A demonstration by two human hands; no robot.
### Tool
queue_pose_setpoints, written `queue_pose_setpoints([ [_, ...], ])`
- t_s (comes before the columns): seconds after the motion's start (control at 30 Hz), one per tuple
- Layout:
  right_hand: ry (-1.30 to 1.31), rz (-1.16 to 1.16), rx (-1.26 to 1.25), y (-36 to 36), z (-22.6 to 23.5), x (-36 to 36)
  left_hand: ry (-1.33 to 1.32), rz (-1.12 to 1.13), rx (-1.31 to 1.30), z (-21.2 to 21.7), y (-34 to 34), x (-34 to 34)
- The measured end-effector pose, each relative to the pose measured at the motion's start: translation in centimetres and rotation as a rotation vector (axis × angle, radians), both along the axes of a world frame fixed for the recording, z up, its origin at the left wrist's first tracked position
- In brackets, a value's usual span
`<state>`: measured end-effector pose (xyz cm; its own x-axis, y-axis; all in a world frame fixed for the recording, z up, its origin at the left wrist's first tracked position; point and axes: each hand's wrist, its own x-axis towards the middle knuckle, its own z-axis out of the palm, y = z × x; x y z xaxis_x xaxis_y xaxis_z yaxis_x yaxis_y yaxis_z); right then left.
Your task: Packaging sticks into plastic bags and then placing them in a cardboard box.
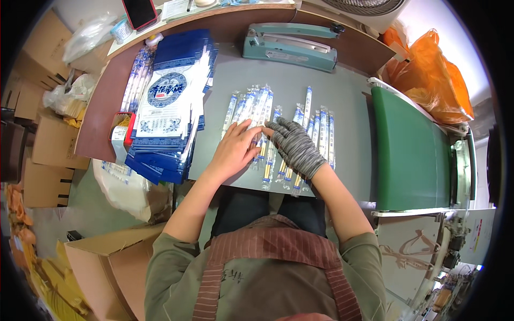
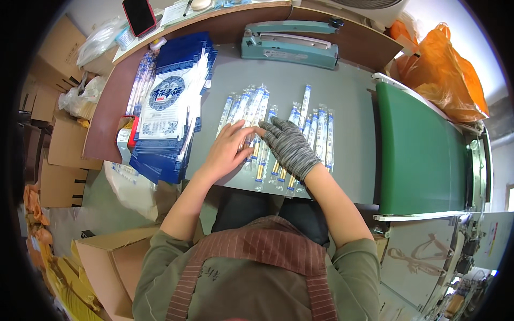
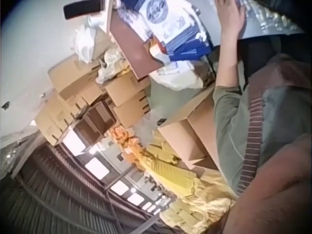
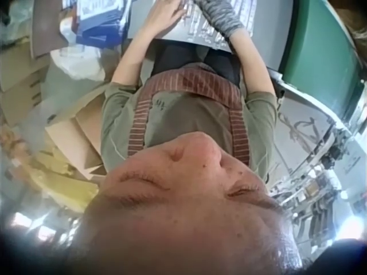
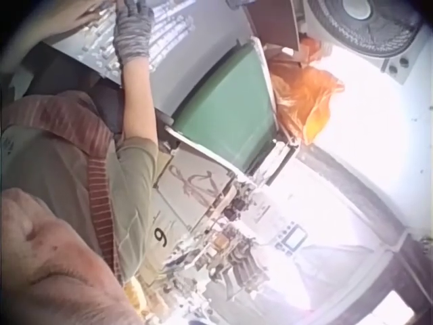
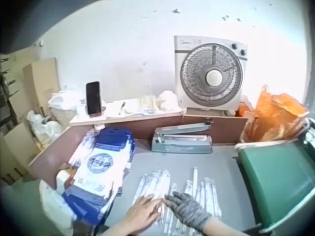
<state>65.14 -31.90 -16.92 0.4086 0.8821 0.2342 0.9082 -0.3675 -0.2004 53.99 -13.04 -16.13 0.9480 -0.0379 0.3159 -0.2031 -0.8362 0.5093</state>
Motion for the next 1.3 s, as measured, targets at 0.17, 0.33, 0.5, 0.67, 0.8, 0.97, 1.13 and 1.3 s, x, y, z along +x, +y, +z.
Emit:
queue_pose_setpoints([
  [0.17, -0.013, 0.023, 0.044, 0.4, 0.3, 0.5, -0.027, -0.003, -0.01, -0.3, 0.2, 0.2],
  [0.33, -0.029, 0.022, 0.104, 0.1, 0.4, 1.4, -0.016, 0.013, 0.012, -0.5, 0.7, -0.1],
  [0.5, -0.002, 0.014, 0.12, 0.2, 0.8, 1.1, -0.112, 0.045, 0.004, -1.2, 1.3, -0.2],
  [0.67, -0.045, 0.019, 0.117, 1.5, 0.8, 1.2, -0.173, 0.099, -0.077, -1.2, 2.2, -0.6],
  [0.8, -0.062, 0.126, 0.124, 3.1, 0.9, 1.0, -0.165, 0.111, -0.086, -1.3, 2.3, -0.6],
  [0.97, 0.0, 0.126, 0.09, 3.6, 0.6, 1.0, -0.129, 0.123, 0.115, -1.0, 2.5, -0.9],
  [1.13, -0.003, 0.14, 0.112, 3.5, 0.6, 1.0, -0.113, 0.146, 0.169, -0.6, 3.5, -0.9],
  [1.3, 0.016, 0.162, 0.156, 3.6, 0.7, 1.2, -0.139, 0.13, 0.252, -0.6, 3.8, -1.1],
])
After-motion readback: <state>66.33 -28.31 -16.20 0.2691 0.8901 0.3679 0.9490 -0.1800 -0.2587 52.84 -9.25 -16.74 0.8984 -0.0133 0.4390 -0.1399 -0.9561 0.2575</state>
